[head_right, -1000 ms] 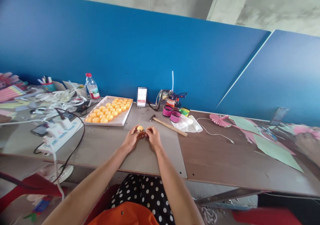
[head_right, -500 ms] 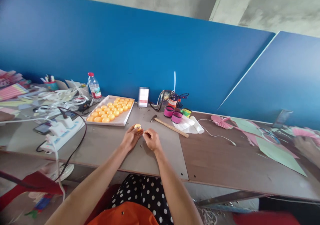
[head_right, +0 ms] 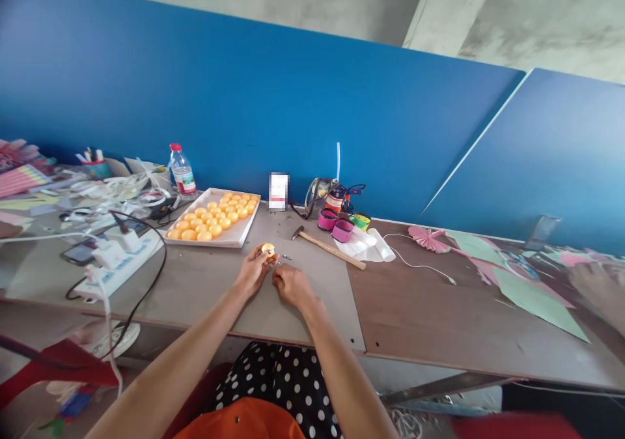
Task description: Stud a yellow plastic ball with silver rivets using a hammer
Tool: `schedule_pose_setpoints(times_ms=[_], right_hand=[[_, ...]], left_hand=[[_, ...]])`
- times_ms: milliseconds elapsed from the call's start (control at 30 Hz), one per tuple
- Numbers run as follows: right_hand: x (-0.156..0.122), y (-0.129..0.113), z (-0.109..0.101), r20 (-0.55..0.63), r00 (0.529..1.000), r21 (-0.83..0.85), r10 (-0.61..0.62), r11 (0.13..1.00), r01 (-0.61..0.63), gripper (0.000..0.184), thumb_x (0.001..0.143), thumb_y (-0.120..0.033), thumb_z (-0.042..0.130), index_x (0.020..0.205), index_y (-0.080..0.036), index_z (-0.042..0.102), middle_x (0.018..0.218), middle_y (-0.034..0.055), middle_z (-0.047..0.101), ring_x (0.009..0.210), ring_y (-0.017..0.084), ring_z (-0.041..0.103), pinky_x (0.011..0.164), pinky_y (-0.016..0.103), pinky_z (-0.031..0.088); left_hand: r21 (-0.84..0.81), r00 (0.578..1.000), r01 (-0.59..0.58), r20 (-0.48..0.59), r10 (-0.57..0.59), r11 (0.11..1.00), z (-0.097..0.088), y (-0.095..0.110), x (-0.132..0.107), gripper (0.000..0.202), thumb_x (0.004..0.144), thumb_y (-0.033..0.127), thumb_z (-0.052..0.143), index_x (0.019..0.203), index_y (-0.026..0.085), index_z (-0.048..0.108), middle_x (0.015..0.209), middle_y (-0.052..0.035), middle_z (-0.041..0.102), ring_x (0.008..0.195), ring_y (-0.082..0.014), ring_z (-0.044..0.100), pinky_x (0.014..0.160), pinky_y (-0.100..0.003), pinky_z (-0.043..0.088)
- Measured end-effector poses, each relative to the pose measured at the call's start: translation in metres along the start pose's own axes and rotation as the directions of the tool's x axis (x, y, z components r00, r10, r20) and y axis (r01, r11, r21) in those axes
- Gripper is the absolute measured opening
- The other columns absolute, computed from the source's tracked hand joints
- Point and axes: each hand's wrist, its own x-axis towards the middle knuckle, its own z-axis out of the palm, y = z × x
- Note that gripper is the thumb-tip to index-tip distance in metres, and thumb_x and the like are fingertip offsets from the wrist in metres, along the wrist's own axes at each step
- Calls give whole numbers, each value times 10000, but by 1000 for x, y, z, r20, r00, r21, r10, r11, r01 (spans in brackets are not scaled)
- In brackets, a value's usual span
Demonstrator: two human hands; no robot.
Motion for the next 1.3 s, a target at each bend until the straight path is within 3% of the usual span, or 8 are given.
schedule_pose_setpoints(times_ms=[167,233,333,400,600,967,1167,1300], right_hand=[[16,9,-11,-190,958,365,217,921,-137,100,721,-216,484,725,-208,584,647,-17,583,603,129,517,614,256,408],[25,15,-15,-199,918,555,344,811,-184,86,677,-244,523,731,-198,571,616,-27,575,542,117,506,579,254,415],[34,23,-14,-208,871,792,445,599,-117,123,621,-262,577,710,-183,544,682,-16,599,564,102,527,617,257,436],[34,27,-9,-201,854,853,480,514,-88,152,600,-271,601,700,-181,530,703,-13,600,569,96,530,622,259,439],[25,30,3,-170,835,899,524,429,-87,237,591,-307,632,769,-190,529,662,-23,576,520,92,496,522,236,402],[21,26,5,-130,871,864,474,485,-135,154,615,-295,621,717,-183,590,497,-65,490,479,82,418,497,211,328],[20,24,5,-174,875,774,452,612,-162,145,638,-306,582,728,-195,599,551,-56,505,513,88,419,524,213,347],[20,24,6,-172,891,741,421,651,-164,145,658,-309,565,737,-193,600,611,-40,533,550,93,433,547,212,365]], left_hand=[[103,999,-29,27,27,994,1,-5,1,373,654,254,647,996,169,524,800,-12,612,698,-135,620,738,-313,480],[140,999,-36,43,30,989,1,-6,1,375,653,277,654,987,163,528,832,-23,616,692,-134,619,744,-321,483],[197,998,-39,52,29,980,2,-6,0,370,652,282,664,977,157,537,881,-46,629,698,-144,626,738,-320,491],[223,998,-47,56,36,974,1,-6,-1,354,663,270,658,979,160,542,902,-54,633,706,-156,633,733,-325,497],[219,996,-71,71,57,973,-3,-11,3,343,683,258,641,999,171,541,913,-53,632,703,-164,640,729,-333,507],[208,993,-65,111,43,976,-5,-11,2,389,670,256,660,1039,183,563,928,-51,633,745,-171,634,731,-332,514],[232,992,-66,117,40,970,-5,-11,2,380,661,255,665,1028,187,591,922,-48,634,735,-160,619,742,-334,511],[287,986,-111,149,70,951,-8,-12,4,372,669,249,654,1033,188,604,944,-56,629,802,-173,608,767,-335,503]])
